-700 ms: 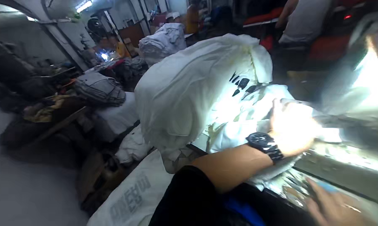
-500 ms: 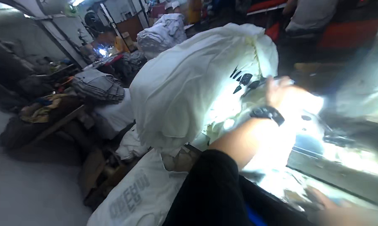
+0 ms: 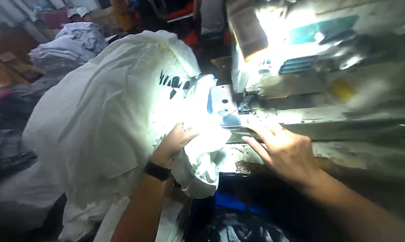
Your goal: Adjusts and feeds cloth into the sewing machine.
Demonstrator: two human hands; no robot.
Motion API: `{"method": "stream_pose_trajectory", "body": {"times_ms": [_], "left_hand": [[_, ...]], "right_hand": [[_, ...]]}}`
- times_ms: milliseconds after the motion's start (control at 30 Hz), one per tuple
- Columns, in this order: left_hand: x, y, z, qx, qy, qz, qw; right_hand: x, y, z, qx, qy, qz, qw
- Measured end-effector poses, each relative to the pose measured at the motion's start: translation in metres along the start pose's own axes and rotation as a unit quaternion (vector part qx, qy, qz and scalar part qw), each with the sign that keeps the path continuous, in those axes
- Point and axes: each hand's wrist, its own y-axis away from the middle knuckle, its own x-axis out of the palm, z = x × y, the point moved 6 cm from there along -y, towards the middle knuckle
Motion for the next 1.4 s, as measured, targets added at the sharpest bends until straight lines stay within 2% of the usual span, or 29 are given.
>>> {"method": "stream_pose_trajectory", "body": {"times_ms": [67, 167, 200, 267, 300, 367, 400, 433, 500, 533, 600, 700, 800, 867, 933, 1033, 1200, 1400], "left_hand": [[0.004, 0.000, -0.001, 0.026, 0.002, 0.046, 0.999], [0.008, 0.016, -0.015, 0.082, -0.025, 0.108, 0.990], [-0.001, 0.032, -0.025, 0.117, -0.048, 0.073, 0.989], [-0.040, 0.074, -0.049, 0.157, -0.084, -0.146, 0.973], [-0.061, 0.090, -0.055, 0.199, -0.069, -0.226, 0.951], [-0.081, 0.101, -0.065, 0.283, -0.074, -0.317, 0.902], [-0.078, 0.098, -0.065, 0.286, -0.145, -0.369, 0.872], [-0.068, 0.086, -0.059, 0.272, -0.269, -0.386, 0.839], [-0.044, 0.044, -0.030, 0.254, -0.508, -0.293, 0.769], [-0.036, 0.025, -0.013, 0.224, -0.559, -0.252, 0.758], [-0.019, 0.012, -0.006, 0.234, -0.548, -0.248, 0.764], [0.025, 0.010, -0.023, 0.345, -0.441, -0.209, 0.802], [0.068, -0.022, -0.032, 0.375, -0.395, -0.131, 0.828], [0.085, -0.042, -0.027, 0.345, -0.391, -0.101, 0.847], [0.091, -0.060, -0.016, 0.319, -0.401, -0.115, 0.851], [0.091, -0.071, -0.007, 0.328, -0.410, -0.180, 0.832], [0.091, -0.069, -0.007, 0.312, -0.428, -0.184, 0.828], [0.091, -0.072, -0.005, 0.314, -0.430, -0.192, 0.825]], "right_hand": [[0.015, -0.025, 0.003, -0.005, 0.022, 0.016, 1.000], [0.038, -0.043, -0.001, -0.022, -0.040, 0.034, 0.998], [0.037, -0.039, 0.000, -0.028, -0.057, 0.034, 0.997], [0.030, -0.017, 0.001, -0.029, -0.071, 0.037, 0.996], [0.027, 0.000, -0.001, -0.023, -0.072, 0.040, 0.996], [0.035, 0.029, -0.011, -0.016, -0.055, 0.057, 0.997], [0.046, 0.040, -0.017, -0.022, -0.042, 0.082, 0.995], [0.056, 0.050, -0.022, -0.026, -0.037, 0.113, 0.993], [0.061, 0.062, -0.029, -0.027, -0.056, 0.119, 0.991], [0.051, 0.062, -0.031, -0.027, -0.068, 0.085, 0.994], [0.023, 0.050, -0.040, -0.012, -0.084, -0.001, 0.996], [-0.003, 0.019, -0.071, 0.028, -0.077, -0.045, 0.996], [0.006, -0.025, -0.102, 0.061, -0.138, 0.019, 0.988], [0.023, -0.045, -0.114, 0.085, -0.203, 0.098, 0.971], [0.041, -0.057, -0.123, 0.108, -0.244, 0.193, 0.944], [0.055, -0.065, -0.131, 0.164, -0.259, 0.295, 0.905], [0.050, -0.075, -0.127, 0.110, -0.284, 0.307, 0.902], [0.053, -0.088, -0.135, 0.051, -0.216, 0.267, 0.938]]}}
